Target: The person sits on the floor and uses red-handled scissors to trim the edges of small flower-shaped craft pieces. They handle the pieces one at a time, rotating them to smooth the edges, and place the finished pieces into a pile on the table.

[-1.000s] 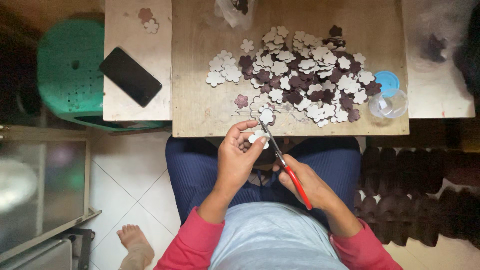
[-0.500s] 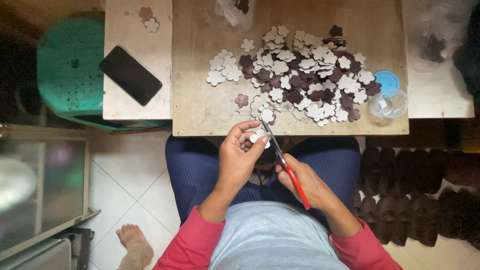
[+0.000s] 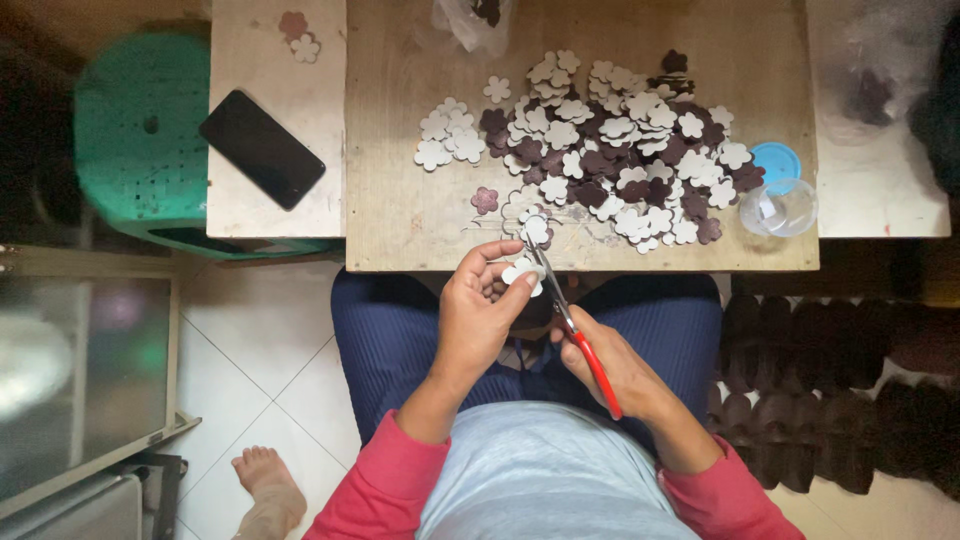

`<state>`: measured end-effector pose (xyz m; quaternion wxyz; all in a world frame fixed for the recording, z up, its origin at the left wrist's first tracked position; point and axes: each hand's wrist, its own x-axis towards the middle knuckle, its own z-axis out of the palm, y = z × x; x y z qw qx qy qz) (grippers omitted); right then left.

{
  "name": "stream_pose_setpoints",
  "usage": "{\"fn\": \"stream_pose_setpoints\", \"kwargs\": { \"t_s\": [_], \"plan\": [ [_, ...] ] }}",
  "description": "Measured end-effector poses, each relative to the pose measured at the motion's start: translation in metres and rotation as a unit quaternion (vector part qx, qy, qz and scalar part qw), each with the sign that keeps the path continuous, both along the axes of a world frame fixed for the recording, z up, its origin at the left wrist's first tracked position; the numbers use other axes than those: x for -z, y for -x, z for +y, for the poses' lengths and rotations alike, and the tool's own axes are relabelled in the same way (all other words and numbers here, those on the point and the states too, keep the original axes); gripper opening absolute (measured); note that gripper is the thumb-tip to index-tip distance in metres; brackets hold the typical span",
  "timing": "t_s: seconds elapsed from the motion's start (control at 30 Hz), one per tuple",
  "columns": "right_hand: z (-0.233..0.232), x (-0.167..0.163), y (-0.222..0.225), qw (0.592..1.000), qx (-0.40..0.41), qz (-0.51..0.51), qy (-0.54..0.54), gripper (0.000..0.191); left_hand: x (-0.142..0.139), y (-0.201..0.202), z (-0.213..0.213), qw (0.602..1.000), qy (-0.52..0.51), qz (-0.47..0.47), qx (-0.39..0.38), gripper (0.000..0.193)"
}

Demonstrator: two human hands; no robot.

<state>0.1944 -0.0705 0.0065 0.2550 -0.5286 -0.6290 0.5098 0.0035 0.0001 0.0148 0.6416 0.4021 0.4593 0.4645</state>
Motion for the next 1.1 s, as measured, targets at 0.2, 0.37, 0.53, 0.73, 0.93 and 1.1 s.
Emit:
{"fn": "stream_pose_setpoints", "kwargs": {
  "t_s": [0.2,0.37,0.53,0.73,0.93,1.1],
  "plan": [
    [0.0013,-0.0013,0.0003,0.999,-0.005,-0.008,-0.033,0.053,-0.0046,0.0008,0.0004,1.0,0.003,0.011,0.002,0.037],
    [0.0011,0.0003,0.0003,1.0,0.0,-0.011,-0.008,0.052,-0.0072,0.0013,0.0012,1.0,0.001,0.022,0.002,0.036],
    [0.0016,0.0005,0.0004,1.0,0.004,-0.021,0.003,0.048,-0.007,0.0018,0.0017,1.0,-0.002,0.025,0.001,0.036],
    [0.0017,-0.0006,-0.0016,0.999,0.008,-0.043,0.026,0.036,-0.0061,0.002,0.0028,0.999,0.005,0.038,0.002,0.036],
    [0.0021,-0.001,-0.0002,0.999,0.006,-0.045,0.022,0.034,-0.0067,0.0031,0.0027,0.999,0.004,0.041,0.005,0.036],
    [0.002,-0.0039,-0.0005,1.0,-0.006,-0.026,-0.009,0.034,-0.0076,0.0013,0.0023,0.999,0.004,0.036,0.002,0.035]
  ]
}}
